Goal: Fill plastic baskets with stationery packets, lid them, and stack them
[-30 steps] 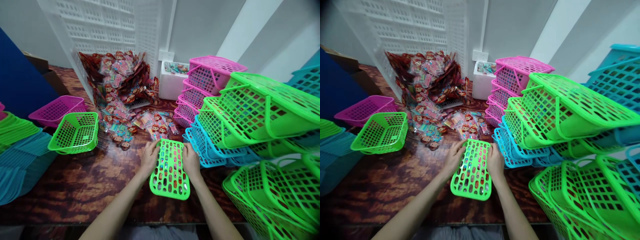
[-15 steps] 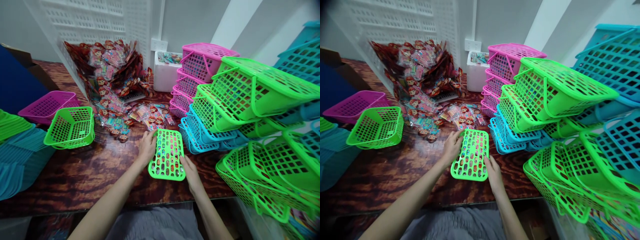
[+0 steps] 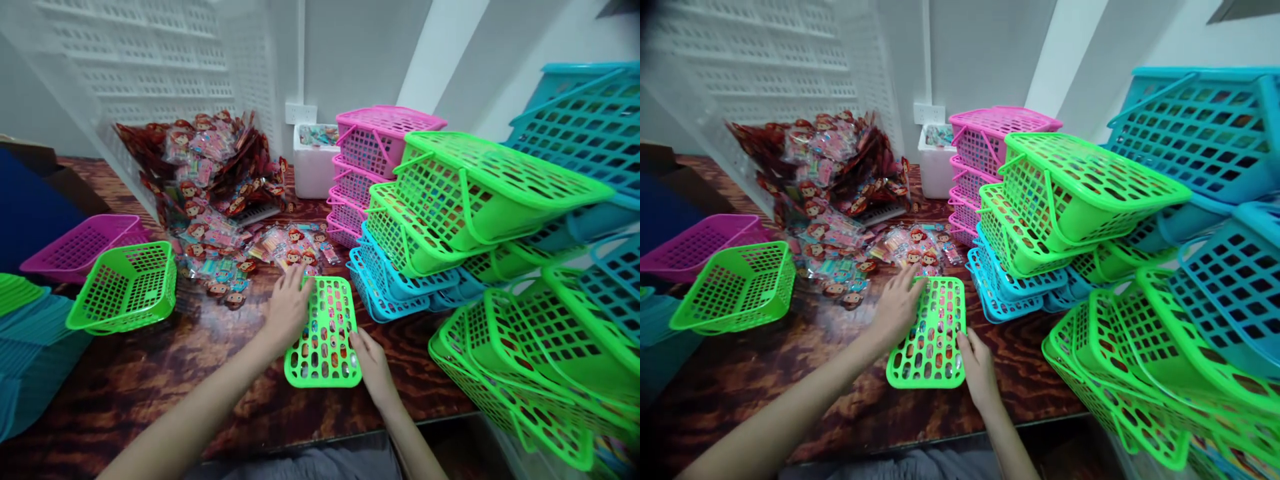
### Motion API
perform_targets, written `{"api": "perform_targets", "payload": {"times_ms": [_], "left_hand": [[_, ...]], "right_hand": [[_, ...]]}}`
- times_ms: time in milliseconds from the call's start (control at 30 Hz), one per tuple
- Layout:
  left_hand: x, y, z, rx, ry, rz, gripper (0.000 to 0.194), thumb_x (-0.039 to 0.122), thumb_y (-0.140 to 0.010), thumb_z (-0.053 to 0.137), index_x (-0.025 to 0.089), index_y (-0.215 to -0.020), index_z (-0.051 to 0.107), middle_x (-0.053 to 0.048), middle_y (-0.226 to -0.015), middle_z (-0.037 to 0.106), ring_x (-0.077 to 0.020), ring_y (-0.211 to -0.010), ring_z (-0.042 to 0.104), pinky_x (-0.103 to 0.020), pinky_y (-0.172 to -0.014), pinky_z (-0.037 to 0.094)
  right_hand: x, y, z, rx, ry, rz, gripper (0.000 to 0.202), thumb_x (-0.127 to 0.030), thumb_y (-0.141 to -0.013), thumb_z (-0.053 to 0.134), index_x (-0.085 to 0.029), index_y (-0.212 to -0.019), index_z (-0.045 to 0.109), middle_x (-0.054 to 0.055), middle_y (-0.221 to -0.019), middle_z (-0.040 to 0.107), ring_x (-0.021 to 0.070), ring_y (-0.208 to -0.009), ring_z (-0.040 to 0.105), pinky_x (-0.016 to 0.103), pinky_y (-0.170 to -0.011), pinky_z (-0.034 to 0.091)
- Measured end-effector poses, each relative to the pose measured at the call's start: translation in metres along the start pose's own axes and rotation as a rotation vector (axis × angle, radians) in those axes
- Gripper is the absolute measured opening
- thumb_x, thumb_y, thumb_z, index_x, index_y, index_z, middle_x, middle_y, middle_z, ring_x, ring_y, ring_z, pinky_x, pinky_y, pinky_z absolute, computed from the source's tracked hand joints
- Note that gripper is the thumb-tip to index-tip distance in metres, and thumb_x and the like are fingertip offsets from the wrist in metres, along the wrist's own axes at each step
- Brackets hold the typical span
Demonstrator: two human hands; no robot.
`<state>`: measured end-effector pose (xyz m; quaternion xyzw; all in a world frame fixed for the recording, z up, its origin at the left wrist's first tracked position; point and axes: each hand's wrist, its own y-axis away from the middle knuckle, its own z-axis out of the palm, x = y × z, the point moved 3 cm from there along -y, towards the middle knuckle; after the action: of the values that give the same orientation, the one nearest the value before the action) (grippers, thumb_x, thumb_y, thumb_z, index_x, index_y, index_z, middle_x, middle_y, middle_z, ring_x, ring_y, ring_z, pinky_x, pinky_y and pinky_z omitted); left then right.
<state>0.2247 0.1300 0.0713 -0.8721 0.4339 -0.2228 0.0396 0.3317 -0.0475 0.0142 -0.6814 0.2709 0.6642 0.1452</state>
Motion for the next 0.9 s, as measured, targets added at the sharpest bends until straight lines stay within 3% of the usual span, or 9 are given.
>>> {"api": "perform_targets", "payload": {"times_ms": [100,167,267,400,567,733,833,900], "left_hand": [[0.019,-0.026,0.004,-0.153,-0.034,0.138,0.027,0.008,-0.09,0.046,0.016,-0.108,0.064,-0.016,-0.123,0.062,-0.0289,-0.122,0.053,-0.045,-0.108,0.036],[0.03,-0.047,0.01,-0.163,-0.024,0.103,0.02,0.018,-0.094,0.047,0.016,-0.103,0.065,-0.016,-0.11,0.066,-0.0289,-0.11,0.06,-0.042,-0.1,0.042],[0.042,-0.071,0.023,-0.208,0.007,0.027,0.027,0.035,-0.098,0.048,0.019,-0.094,0.068,-0.013,-0.1,0.069,-0.0281,-0.098,0.064,-0.037,-0.086,0.046],[0.038,-0.087,0.034,-0.302,0.067,-0.083,0.029,0.046,-0.093,0.056,0.024,-0.079,0.07,-0.005,-0.081,0.071,-0.0241,-0.083,0.067,-0.03,-0.072,0.045],[0.019,-0.085,0.034,-0.336,0.112,-0.188,0.032,0.053,-0.088,0.06,0.025,-0.077,0.07,-0.004,-0.077,0.071,-0.0252,-0.082,0.067,-0.029,-0.07,0.043],[0.005,-0.068,0.024,-0.293,0.139,-0.24,0.029,0.047,-0.092,0.054,0.024,-0.083,0.068,-0.006,-0.086,0.071,-0.0258,-0.087,0.066,-0.03,-0.071,0.043],[-0.009,-0.049,0.013,-0.293,0.165,-0.266,0.025,0.04,-0.091,0.054,0.023,-0.076,0.064,-0.006,-0.079,0.07,-0.0254,-0.082,0.067,-0.03,-0.071,0.043],[-0.018,-0.033,0.007,-0.297,0.206,-0.263,0.025,0.037,-0.091,0.054,0.022,-0.071,0.061,-0.006,-0.074,0.068,-0.0252,-0.078,0.066,-0.031,-0.072,0.044]], "right_hand": [[0.0,-0.002,-0.001,0.001,-0.027,0.015,0.052,-0.065,-0.088,0.055,-0.018,-0.108,0.067,0.008,-0.095,0.072,0.024,-0.083,0.063,0.031,-0.076,0.05],[0.0,-0.002,-0.001,0.012,-0.017,0.013,0.052,-0.066,-0.087,0.055,-0.019,-0.106,0.068,0.008,-0.098,0.072,0.0253,-0.087,0.064,0.033,-0.08,0.05],[0.0,-0.003,0.001,0.031,0.017,0.007,0.051,-0.066,-0.086,0.056,-0.019,-0.103,0.069,0.008,-0.099,0.072,0.0261,-0.088,0.064,0.032,-0.079,0.051],[0.001,-0.005,0.001,0.018,-0.009,0.031,0.05,-0.065,-0.086,0.058,-0.02,-0.105,0.069,0.007,-0.102,0.073,0.0257,-0.09,0.066,0.032,-0.08,0.052],[-0.002,-0.01,-0.003,-0.115,-0.047,0.046,0.046,-0.06,-0.09,0.056,-0.021,-0.111,0.069,0.007,-0.106,0.073,0.0259,-0.094,0.066,0.034,-0.083,0.052],[-0.009,-0.019,-0.008,-0.189,0.019,0.056,0.047,-0.053,-0.089,0.058,-0.025,-0.126,0.063,0.007,-0.121,0.069,0.0267,-0.106,0.065,0.04,-0.094,0.049],[-0.025,-0.029,-0.003,-0.133,0.197,-0.038,0.049,-0.041,-0.085,0.059,-0.029,-0.132,0.058,0.006,-0.132,0.063,0.0251,-0.118,0.06,0.041,-0.102,0.044],[-0.039,-0.036,0.01,-0.138,0.396,-0.141,0.037,-0.034,-0.087,0.051,-0.029,-0.121,0.064,0.005,-0.124,0.067,0.0238,-0.114,0.061,0.038,-0.099,0.043]]}}
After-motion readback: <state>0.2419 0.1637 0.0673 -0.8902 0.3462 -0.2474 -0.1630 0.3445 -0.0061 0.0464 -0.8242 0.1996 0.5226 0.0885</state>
